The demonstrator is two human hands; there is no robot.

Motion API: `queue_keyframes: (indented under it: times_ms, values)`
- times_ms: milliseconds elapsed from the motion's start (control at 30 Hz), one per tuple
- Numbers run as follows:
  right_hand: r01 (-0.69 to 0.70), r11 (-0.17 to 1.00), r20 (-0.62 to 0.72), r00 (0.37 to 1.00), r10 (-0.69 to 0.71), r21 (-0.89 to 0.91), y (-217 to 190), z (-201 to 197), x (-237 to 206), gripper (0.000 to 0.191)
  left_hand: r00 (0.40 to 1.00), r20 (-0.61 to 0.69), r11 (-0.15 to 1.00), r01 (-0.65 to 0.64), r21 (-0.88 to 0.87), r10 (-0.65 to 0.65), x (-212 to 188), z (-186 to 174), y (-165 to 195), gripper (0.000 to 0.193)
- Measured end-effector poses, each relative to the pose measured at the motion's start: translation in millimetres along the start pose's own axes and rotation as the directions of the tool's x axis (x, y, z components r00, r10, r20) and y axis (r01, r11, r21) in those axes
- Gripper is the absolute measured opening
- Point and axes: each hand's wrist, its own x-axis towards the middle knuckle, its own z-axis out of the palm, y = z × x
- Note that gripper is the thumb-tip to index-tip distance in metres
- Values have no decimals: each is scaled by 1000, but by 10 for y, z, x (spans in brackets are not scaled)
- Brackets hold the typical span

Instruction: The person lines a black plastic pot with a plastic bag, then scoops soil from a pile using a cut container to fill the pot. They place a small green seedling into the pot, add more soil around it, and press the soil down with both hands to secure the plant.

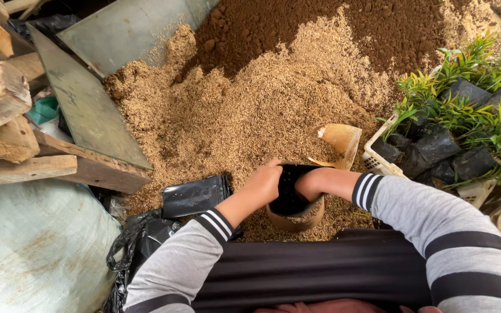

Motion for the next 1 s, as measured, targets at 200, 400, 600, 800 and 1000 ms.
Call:
queue_keyframes:
  times_ms: [200, 400, 600, 800, 1000]
  values:
    - [-12, 999, -73, 997, 16, 52, 103, 131, 287, 52, 995, -84, 995, 57, 88, -50, -1, -116, 75, 39]
    - [-23, 996, -113, 993, 33, 86, 119, 247, 399, 53, 997, -42, 998, 62, 10, -61, -14, -89, 190, 79]
    - [-18, 995, -140, 990, 32, 100, 107, 291, 492, 54, 996, 21, 995, 91, -30, -90, -3, 76, 94, 84]
    - [-36, 995, -157, 986, 51, 98, 133, 328, 495, 56, 987, 73, 990, 138, 33, -140, -40, 47, 5, 83]
    - [5, 998, -143, 990, 3, 58, -75, 37, 137, 57, 995, 33, 982, 92, 163, -99, -61, -61, 16, 63]
